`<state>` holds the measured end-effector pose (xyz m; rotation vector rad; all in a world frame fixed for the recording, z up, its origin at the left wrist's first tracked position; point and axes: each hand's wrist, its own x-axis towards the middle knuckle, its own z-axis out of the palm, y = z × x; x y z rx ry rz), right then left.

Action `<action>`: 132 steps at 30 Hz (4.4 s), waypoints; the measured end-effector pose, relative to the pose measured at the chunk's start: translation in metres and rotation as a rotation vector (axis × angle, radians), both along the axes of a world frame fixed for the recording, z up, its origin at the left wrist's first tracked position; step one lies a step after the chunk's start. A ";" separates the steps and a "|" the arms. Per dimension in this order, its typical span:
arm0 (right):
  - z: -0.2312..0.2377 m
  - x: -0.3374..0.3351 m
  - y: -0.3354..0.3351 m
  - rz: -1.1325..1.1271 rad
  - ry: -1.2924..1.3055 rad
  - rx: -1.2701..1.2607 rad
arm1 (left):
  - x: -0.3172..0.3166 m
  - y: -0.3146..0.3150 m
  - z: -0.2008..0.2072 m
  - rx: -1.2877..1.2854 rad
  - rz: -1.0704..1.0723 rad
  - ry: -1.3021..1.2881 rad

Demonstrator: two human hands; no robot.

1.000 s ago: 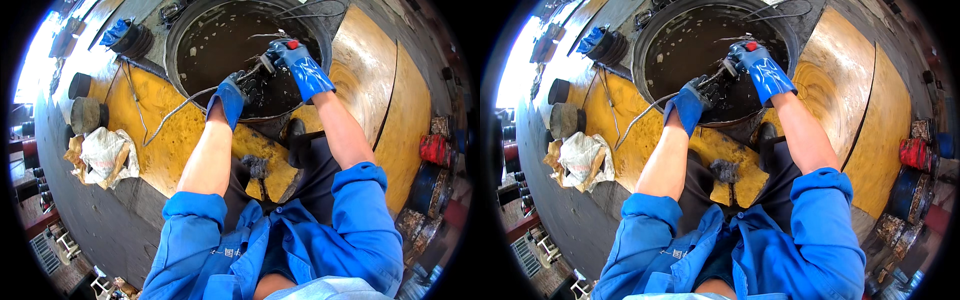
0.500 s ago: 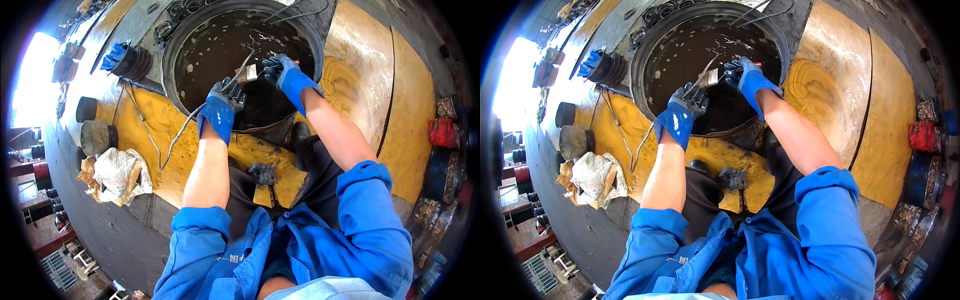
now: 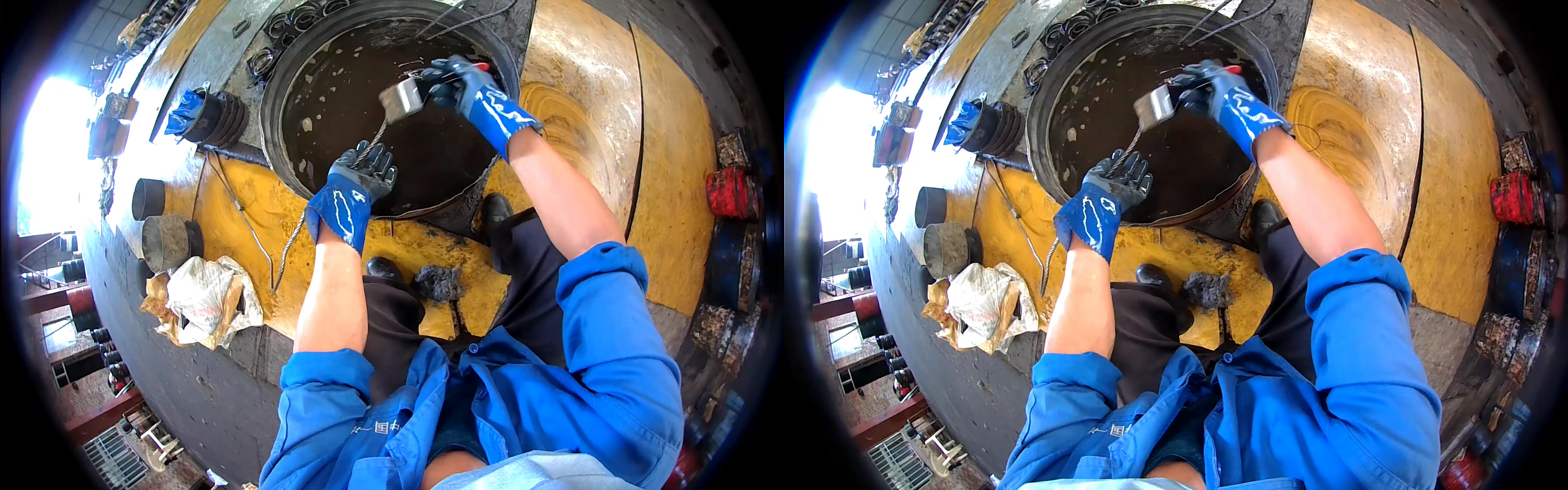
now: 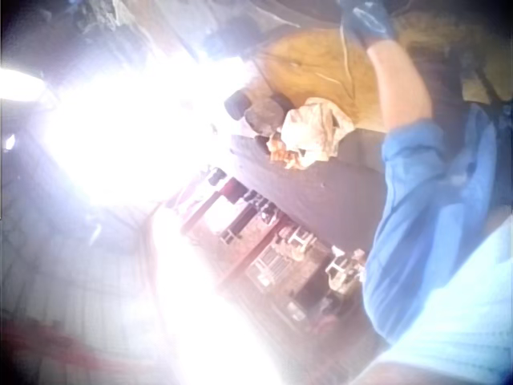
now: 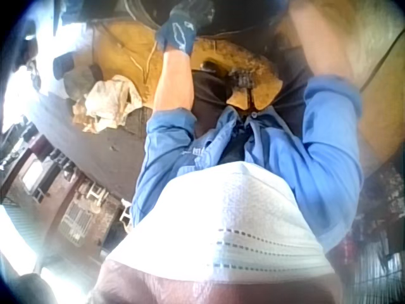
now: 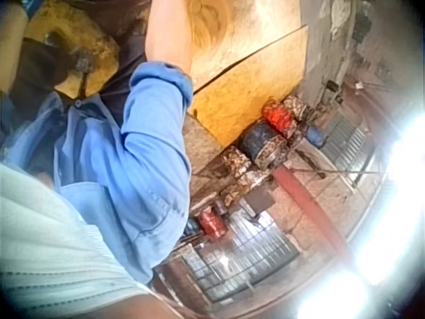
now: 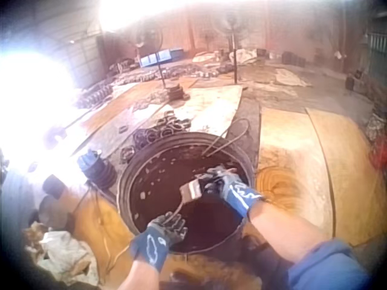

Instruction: The person cleans a metal ring using a brush inside a bucket of liquid, rotating the ring to reach all sides.

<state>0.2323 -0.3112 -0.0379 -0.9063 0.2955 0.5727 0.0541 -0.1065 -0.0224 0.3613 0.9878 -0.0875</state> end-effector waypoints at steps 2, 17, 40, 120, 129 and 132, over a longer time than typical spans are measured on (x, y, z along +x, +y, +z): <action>0.010 -0.022 0.015 0.216 -0.149 -0.100 | -0.002 0.005 -0.002 0.011 0.007 -0.006; -0.009 0.014 -0.007 0.393 -0.461 -0.252 | -0.043 0.045 -0.013 -0.032 -0.085 -0.142; 0.021 -0.037 0.031 0.503 -0.992 -0.408 | -0.033 0.074 0.019 0.126 0.114 -0.139; -0.013 -0.055 0.101 0.279 -1.597 -0.649 | -0.070 0.072 0.061 -0.171 0.025 -0.582; -0.001 -0.058 0.115 0.296 -1.478 -0.383 | -0.073 0.076 0.057 -0.227 -0.064 -0.721; 0.007 -0.058 0.106 0.545 -1.341 -0.479 | -0.070 0.073 0.055 -0.196 -0.065 -0.621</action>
